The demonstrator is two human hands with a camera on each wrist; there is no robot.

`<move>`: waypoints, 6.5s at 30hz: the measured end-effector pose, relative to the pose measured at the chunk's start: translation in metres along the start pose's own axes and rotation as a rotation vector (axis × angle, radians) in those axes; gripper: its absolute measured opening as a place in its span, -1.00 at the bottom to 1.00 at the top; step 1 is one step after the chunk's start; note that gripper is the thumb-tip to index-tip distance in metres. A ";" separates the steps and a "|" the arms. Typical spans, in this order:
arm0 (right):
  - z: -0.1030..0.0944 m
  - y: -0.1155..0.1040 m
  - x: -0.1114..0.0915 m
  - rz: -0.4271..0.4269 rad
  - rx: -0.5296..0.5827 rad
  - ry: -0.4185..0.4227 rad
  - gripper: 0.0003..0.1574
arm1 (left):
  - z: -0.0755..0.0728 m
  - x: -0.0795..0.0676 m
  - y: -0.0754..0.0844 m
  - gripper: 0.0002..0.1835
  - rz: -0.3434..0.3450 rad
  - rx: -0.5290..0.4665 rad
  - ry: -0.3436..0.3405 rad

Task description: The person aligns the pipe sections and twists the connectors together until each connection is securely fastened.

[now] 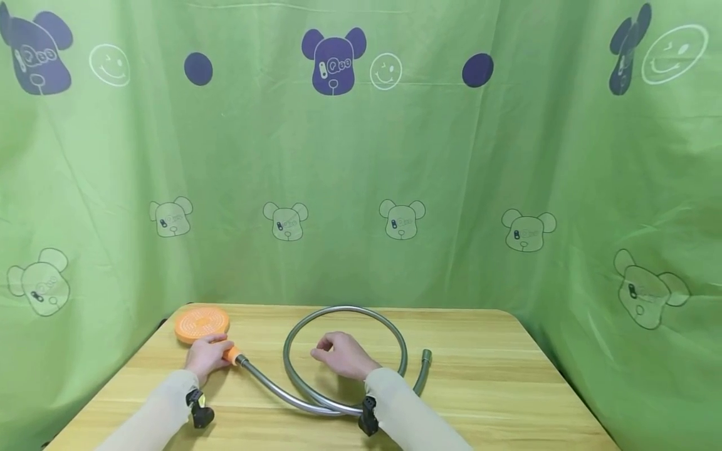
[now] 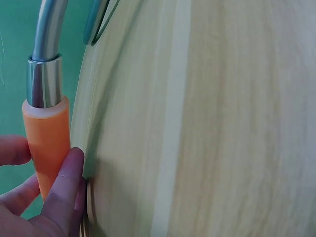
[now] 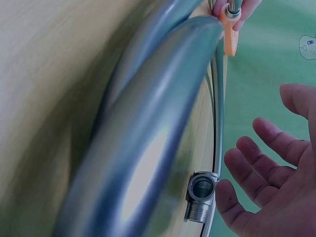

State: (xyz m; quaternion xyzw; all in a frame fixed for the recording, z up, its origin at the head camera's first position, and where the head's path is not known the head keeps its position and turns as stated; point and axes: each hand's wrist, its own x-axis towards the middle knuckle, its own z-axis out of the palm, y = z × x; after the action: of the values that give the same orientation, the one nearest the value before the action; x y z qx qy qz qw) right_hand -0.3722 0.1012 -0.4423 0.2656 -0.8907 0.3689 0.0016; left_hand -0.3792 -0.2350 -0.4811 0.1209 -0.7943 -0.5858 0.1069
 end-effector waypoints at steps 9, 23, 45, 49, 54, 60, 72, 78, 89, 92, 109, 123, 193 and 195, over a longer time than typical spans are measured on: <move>-0.003 0.003 -0.001 0.006 -0.003 0.009 -0.70 | -0.002 0.001 0.002 -0.47 0.001 0.029 -0.017; -0.011 0.007 -0.004 0.013 -0.042 0.031 -0.66 | -0.004 -0.005 0.013 -0.41 0.009 0.219 -0.031; -0.028 0.019 -0.011 0.039 -0.061 0.070 -0.62 | 0.007 -0.012 0.049 -0.52 0.157 0.553 0.022; -0.032 0.022 -0.016 0.065 -0.086 0.083 -0.59 | 0.017 -0.015 0.057 -0.54 0.173 0.542 0.008; -0.037 0.025 -0.019 0.104 -0.082 0.108 -0.65 | 0.032 -0.020 0.067 -0.58 0.216 0.526 -0.021; -0.040 0.027 -0.023 0.088 -0.103 0.131 -0.67 | 0.048 -0.026 0.073 -0.60 0.237 0.508 -0.109; -0.049 0.032 -0.030 0.111 -0.114 0.151 -0.66 | 0.072 -0.025 0.075 -0.59 0.270 0.489 -0.182; -0.055 0.040 -0.036 0.153 -0.118 0.151 -0.61 | 0.079 -0.028 0.078 -0.57 0.298 0.483 -0.213; -0.068 0.051 -0.051 0.185 -0.155 0.175 -0.61 | 0.087 -0.036 0.085 -0.58 0.324 0.469 -0.237; -0.072 0.054 -0.056 0.188 -0.163 0.185 -0.60 | 0.088 -0.037 0.085 -0.58 0.339 0.469 -0.242; -0.096 0.082 -0.085 0.235 -0.199 0.215 -0.44 | 0.093 -0.045 0.090 -0.53 0.321 0.473 -0.283; -0.104 0.099 -0.110 0.278 -0.276 0.252 -0.28 | 0.098 -0.040 0.082 -0.52 0.314 0.467 -0.283; -0.087 0.095 -0.121 0.494 -0.450 0.141 -0.11 | 0.184 -0.032 0.095 -0.43 0.379 0.652 -0.433; -0.087 0.095 -0.121 0.496 -0.450 0.139 -0.14 | 0.187 -0.031 0.094 -0.42 0.382 0.652 -0.437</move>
State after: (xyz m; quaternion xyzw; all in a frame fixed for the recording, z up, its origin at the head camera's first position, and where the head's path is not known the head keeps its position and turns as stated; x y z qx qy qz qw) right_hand -0.3303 0.2718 -0.4655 0.0079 -0.9850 0.1697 0.0312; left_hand -0.4142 -0.0287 -0.4462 -0.1276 -0.9498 -0.2857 -0.0010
